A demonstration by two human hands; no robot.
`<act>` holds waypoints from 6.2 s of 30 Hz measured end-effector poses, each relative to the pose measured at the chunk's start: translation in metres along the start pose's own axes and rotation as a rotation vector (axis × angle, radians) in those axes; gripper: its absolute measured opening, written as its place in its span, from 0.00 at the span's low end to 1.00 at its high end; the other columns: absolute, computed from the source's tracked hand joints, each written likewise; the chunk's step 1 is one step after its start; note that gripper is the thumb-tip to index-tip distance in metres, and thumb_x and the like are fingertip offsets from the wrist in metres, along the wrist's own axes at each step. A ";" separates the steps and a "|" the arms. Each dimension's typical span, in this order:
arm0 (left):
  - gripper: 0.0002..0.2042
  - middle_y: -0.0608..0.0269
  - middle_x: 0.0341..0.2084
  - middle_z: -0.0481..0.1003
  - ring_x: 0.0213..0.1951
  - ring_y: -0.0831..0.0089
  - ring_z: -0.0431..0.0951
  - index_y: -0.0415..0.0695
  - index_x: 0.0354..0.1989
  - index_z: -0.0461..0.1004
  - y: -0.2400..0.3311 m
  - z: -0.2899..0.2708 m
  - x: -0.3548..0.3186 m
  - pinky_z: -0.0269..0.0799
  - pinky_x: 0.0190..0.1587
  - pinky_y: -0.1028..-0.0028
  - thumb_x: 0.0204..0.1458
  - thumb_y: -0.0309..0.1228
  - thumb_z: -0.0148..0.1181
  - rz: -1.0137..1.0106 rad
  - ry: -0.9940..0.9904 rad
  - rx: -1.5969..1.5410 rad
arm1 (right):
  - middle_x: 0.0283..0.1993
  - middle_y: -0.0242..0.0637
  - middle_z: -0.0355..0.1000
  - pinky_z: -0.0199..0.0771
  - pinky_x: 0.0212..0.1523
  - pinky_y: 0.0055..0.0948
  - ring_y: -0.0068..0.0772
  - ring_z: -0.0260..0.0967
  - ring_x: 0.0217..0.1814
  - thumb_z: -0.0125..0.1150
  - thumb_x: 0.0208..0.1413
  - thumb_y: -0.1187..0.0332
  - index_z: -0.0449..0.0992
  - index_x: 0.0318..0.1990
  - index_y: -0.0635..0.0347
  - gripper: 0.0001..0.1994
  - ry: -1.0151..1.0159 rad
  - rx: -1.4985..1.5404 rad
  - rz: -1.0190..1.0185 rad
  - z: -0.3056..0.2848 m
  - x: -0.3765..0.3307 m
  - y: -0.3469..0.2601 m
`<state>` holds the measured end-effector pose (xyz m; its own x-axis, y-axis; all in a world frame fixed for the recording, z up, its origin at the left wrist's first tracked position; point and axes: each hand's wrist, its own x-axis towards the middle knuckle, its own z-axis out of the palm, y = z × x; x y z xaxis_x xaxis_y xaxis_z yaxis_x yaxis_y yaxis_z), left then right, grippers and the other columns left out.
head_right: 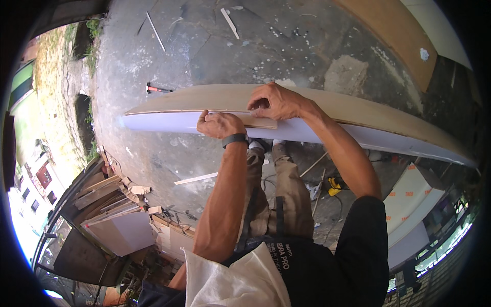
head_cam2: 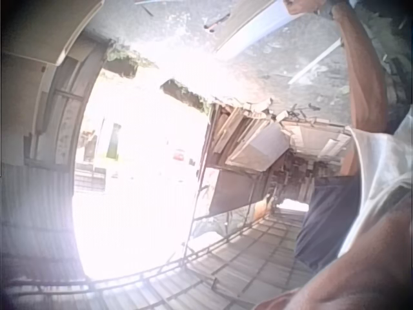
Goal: The person walks through a workshop, picks up a small wooden piece, and applies glue to its edge using a white bottle. They then place the glued piece onto a larger white board and press it down to secure it.
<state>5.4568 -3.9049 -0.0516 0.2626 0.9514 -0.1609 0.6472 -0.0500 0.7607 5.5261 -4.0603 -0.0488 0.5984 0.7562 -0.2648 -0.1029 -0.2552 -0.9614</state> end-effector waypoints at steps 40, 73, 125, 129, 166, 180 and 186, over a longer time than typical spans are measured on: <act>0.13 0.49 0.49 0.68 0.45 0.61 0.76 0.35 0.51 0.67 0.000 0.002 0.009 0.75 0.49 0.65 0.67 0.30 0.41 -0.061 0.017 -0.139 | 0.31 0.36 0.77 0.74 0.36 0.31 0.28 0.71 0.32 0.73 0.49 0.66 0.82 0.36 0.66 0.12 0.085 -0.054 0.036 0.011 0.006 0.002; 0.14 0.46 0.47 0.67 0.49 0.53 0.71 0.31 0.47 0.70 0.000 -0.002 0.001 0.67 0.57 0.59 0.65 0.30 0.41 0.044 0.027 -0.034 | 0.36 0.34 0.78 0.74 0.40 0.30 0.25 0.72 0.38 0.71 0.51 0.69 0.81 0.41 0.65 0.12 -0.072 -0.173 0.196 -0.025 -0.047 0.014; 0.16 0.56 0.53 0.80 0.49 0.68 0.82 0.37 0.50 0.78 0.033 -0.033 0.029 0.82 0.48 0.66 0.57 0.33 0.64 0.766 -0.107 1.969 | 0.58 0.48 0.68 0.75 0.57 0.40 0.46 0.72 0.57 0.73 0.46 0.72 0.65 0.63 0.58 0.35 1.175 0.376 0.982 0.341 -0.305 0.433; 0.16 0.57 0.51 0.79 0.46 0.68 0.81 0.38 0.52 0.75 0.013 -0.006 0.043 0.81 0.45 0.69 0.58 0.33 0.59 1.032 -0.214 2.075 | 0.59 0.50 0.67 0.71 0.62 0.44 0.55 0.67 0.65 0.69 0.42 0.75 0.66 0.61 0.58 0.34 1.447 0.189 0.902 0.404 -0.296 0.532; 0.09 0.44 0.30 0.81 0.33 0.59 0.81 0.28 0.33 0.79 -0.014 0.000 0.027 0.78 0.38 0.62 0.56 0.24 0.59 -0.010 0.074 -0.032 | 0.51 0.57 0.76 0.75 0.61 0.47 0.52 0.75 0.57 0.59 0.62 0.70 0.65 0.47 0.68 0.13 1.574 0.289 -0.222 0.154 -0.320 0.099; 0.12 0.43 0.49 0.68 0.50 0.50 0.74 0.30 0.46 0.71 -0.004 0.002 0.005 0.70 0.57 0.59 0.61 0.28 0.49 -0.008 0.056 -0.033 | 0.50 0.40 0.68 0.77 0.45 0.29 0.31 0.75 0.45 0.61 0.63 0.74 0.75 0.51 0.68 0.11 0.559 0.272 -0.430 0.008 -0.081 0.016; 0.10 0.44 0.49 0.68 0.48 0.49 0.76 0.31 0.45 0.71 -0.004 0.006 0.009 0.73 0.55 0.58 0.58 0.22 0.54 -0.074 0.040 -0.031 | 0.48 0.36 0.73 0.75 0.48 0.26 0.26 0.73 0.47 0.67 0.62 0.71 0.78 0.50 0.66 0.12 0.517 0.092 -0.384 0.017 -0.069 0.025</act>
<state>5.4611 -3.8983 -0.0595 0.1854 0.9636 -0.1926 0.6409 0.0300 0.7670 5.4690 -4.1091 -0.0557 0.9092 0.3896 0.1470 0.1406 0.0451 -0.9890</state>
